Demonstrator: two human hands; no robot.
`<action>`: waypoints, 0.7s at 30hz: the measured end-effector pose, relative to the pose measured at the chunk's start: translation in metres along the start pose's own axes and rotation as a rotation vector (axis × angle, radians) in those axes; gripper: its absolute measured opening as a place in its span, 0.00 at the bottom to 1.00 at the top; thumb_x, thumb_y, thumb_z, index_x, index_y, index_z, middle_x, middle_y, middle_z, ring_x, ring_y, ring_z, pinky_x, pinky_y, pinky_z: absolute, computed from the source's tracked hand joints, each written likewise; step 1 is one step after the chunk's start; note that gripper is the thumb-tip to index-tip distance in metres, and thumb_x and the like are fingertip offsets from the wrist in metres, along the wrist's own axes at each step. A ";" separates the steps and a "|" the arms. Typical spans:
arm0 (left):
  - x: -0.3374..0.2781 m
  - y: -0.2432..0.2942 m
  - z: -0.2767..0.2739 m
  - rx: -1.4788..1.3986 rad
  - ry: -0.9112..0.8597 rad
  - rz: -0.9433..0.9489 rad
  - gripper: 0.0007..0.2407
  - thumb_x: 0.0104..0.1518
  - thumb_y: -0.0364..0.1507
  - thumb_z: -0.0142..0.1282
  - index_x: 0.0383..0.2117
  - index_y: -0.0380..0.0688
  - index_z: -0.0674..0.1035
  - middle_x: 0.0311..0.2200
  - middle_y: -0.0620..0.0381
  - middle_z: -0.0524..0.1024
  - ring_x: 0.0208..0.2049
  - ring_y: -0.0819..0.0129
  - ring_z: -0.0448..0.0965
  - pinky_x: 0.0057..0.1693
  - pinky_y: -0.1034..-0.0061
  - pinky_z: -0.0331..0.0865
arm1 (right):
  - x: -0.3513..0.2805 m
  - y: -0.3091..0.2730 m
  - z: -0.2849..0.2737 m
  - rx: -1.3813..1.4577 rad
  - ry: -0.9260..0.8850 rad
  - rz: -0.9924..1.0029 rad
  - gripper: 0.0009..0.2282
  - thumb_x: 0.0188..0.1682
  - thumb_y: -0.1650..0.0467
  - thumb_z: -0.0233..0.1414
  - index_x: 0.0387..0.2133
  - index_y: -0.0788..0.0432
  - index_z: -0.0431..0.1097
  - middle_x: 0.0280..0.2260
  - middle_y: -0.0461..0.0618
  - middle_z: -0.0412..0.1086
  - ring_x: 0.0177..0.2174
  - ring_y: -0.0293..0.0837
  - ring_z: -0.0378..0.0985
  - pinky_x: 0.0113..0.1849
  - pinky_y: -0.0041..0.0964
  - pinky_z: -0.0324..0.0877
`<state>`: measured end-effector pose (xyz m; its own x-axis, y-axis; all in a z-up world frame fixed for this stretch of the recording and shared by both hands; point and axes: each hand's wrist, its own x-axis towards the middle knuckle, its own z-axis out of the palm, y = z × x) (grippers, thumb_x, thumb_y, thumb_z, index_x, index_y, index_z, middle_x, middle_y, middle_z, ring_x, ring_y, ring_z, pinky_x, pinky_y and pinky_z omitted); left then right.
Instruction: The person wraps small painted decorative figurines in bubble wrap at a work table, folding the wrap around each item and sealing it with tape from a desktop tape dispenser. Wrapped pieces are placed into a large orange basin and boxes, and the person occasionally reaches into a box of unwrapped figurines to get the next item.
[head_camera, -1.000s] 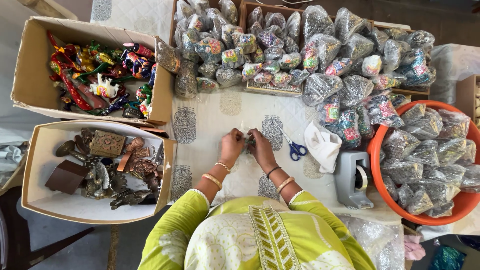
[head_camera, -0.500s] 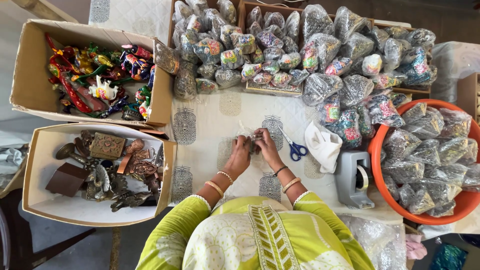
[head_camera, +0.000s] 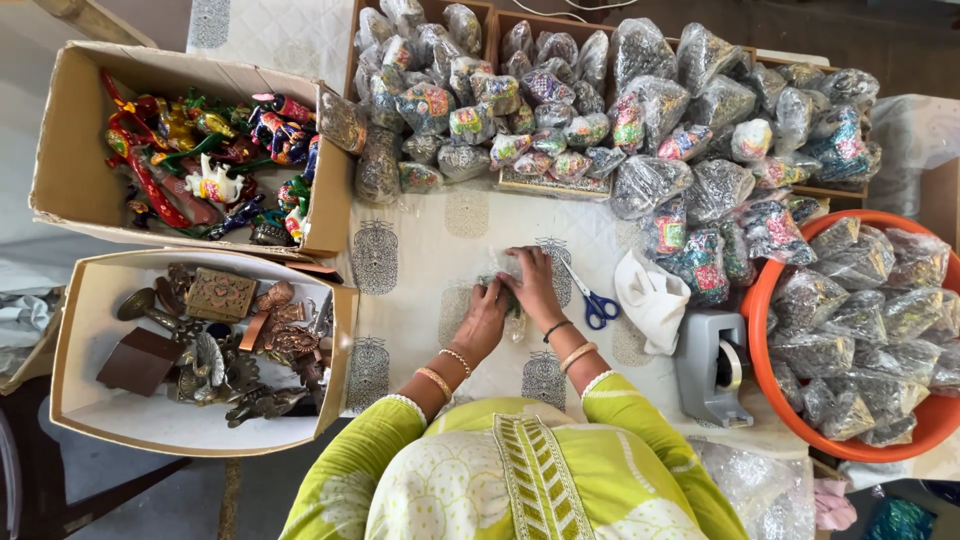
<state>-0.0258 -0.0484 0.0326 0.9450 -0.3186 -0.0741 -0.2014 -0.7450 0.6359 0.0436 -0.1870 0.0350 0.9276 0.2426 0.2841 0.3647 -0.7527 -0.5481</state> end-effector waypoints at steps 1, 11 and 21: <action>0.000 -0.001 0.001 0.001 0.002 -0.001 0.22 0.50 0.15 0.52 0.55 0.28 0.69 0.58 0.40 0.62 0.53 0.40 0.65 0.58 0.57 0.70 | 0.003 0.006 0.005 0.001 0.000 -0.002 0.21 0.37 0.71 0.66 0.45 0.55 0.69 0.42 0.51 0.66 0.36 0.57 0.70 0.41 0.49 0.69; -0.001 -0.003 -0.001 0.257 -0.090 0.117 0.22 0.47 0.15 0.51 0.53 0.24 0.69 0.54 0.36 0.64 0.50 0.42 0.66 0.56 0.61 0.71 | 0.005 0.046 0.037 0.321 -0.365 0.043 0.10 0.43 0.77 0.60 0.39 0.56 0.77 0.35 0.50 0.76 0.36 0.51 0.74 0.42 0.44 0.69; -0.006 0.000 -0.003 0.126 -0.005 0.096 0.18 0.51 0.17 0.53 0.50 0.29 0.71 0.49 0.39 0.68 0.49 0.46 0.68 0.51 0.64 0.73 | 0.004 0.035 0.025 0.323 -0.402 0.366 0.06 0.47 0.72 0.63 0.28 0.62 0.74 0.30 0.51 0.73 0.29 0.47 0.77 0.36 0.39 0.71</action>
<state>-0.0305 -0.0446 0.0351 0.9186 -0.3945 -0.0219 -0.3216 -0.7787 0.5387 0.0622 -0.1968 -0.0028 0.9317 0.2630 -0.2505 -0.0344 -0.6227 -0.7817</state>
